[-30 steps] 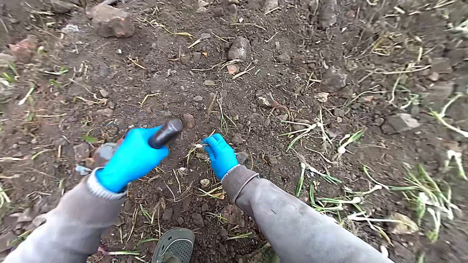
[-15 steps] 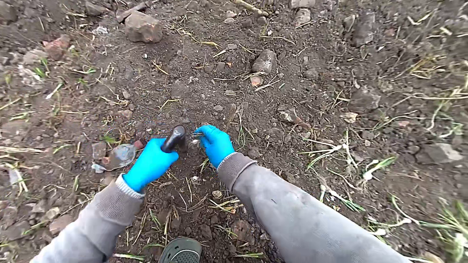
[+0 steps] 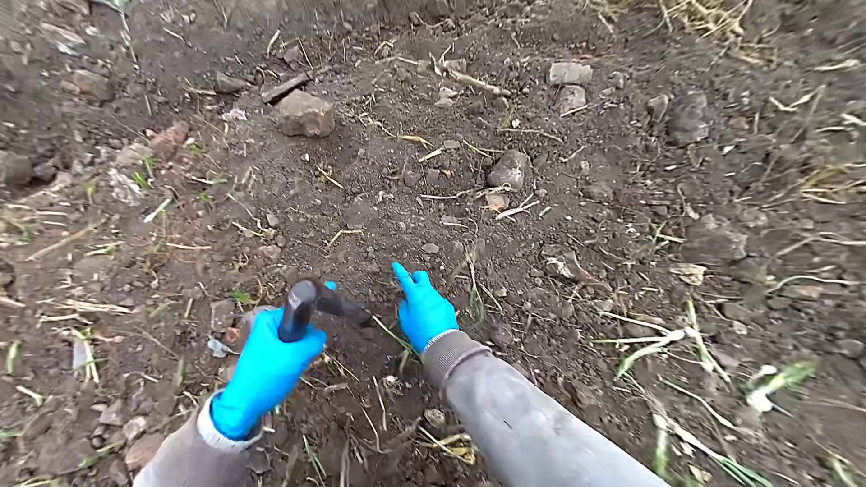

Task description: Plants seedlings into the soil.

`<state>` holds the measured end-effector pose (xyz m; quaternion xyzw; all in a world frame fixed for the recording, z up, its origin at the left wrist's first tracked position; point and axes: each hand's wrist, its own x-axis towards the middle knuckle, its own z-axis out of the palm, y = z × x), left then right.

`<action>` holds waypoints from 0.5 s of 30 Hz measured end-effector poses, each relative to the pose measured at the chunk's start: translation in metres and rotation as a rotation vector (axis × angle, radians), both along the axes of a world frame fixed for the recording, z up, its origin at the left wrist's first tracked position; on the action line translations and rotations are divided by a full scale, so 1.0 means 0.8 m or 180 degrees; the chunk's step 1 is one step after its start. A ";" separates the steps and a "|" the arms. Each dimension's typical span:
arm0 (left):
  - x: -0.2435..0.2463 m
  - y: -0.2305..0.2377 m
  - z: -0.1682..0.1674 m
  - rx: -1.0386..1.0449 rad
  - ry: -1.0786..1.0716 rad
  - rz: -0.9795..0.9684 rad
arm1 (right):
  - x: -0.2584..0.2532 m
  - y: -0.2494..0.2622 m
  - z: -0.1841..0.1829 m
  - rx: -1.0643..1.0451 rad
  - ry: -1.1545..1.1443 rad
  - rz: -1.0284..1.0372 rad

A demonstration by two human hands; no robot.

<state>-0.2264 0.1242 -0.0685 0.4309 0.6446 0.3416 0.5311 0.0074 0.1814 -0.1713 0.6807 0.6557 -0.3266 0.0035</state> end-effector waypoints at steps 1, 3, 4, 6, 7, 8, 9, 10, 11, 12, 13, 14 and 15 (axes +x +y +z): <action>0.005 0.005 0.015 0.0287 0.0040 0.0001 | 0.005 0.000 -0.001 -0.0042 0.0037 0.0015; 0.004 0.024 0.029 0.0642 0.0206 -0.0137 | -0.001 -0.003 -0.012 -0.0142 0.0176 0.0142; 0.006 0.036 0.022 0.0547 0.0363 -0.0186 | -0.002 -0.008 -0.017 -0.0139 0.0221 0.0175; 0.010 0.063 -0.004 -0.0035 0.0592 -0.0295 | 0.003 -0.015 -0.014 0.0005 0.0301 0.0082; 0.007 0.076 -0.015 -0.0247 0.0594 -0.0319 | 0.004 -0.015 -0.007 0.0065 0.0305 0.0044; 0.001 0.086 -0.017 -0.0379 0.0549 -0.0347 | 0.003 -0.014 0.001 0.0035 0.0253 0.0034; -0.005 0.096 -0.010 -0.0436 0.0554 -0.0393 | 0.001 -0.010 0.008 -0.0069 0.0191 0.0031; -0.008 0.100 0.001 -0.0412 0.0577 -0.0459 | 0.001 -0.010 0.010 -0.0200 0.0136 0.0034; -0.008 0.100 0.019 -0.0285 0.0599 -0.0510 | 0.003 -0.012 0.006 -0.0308 0.0092 0.0039; -0.006 0.101 0.040 -0.0064 0.0600 -0.0522 | 0.004 -0.009 0.001 -0.0335 0.0089 0.0044; -0.003 0.100 0.061 0.0189 0.0564 -0.0518 | 0.004 -0.008 -0.004 -0.0279 0.0125 0.0032; 0.001 0.099 0.079 0.0415 0.0522 -0.0534 | 0.004 -0.011 -0.008 -0.0133 0.0198 0.0000; 0.006 0.100 0.092 0.0557 0.0545 -0.0609 | 0.003 -0.013 -0.010 0.0103 0.0298 -0.0039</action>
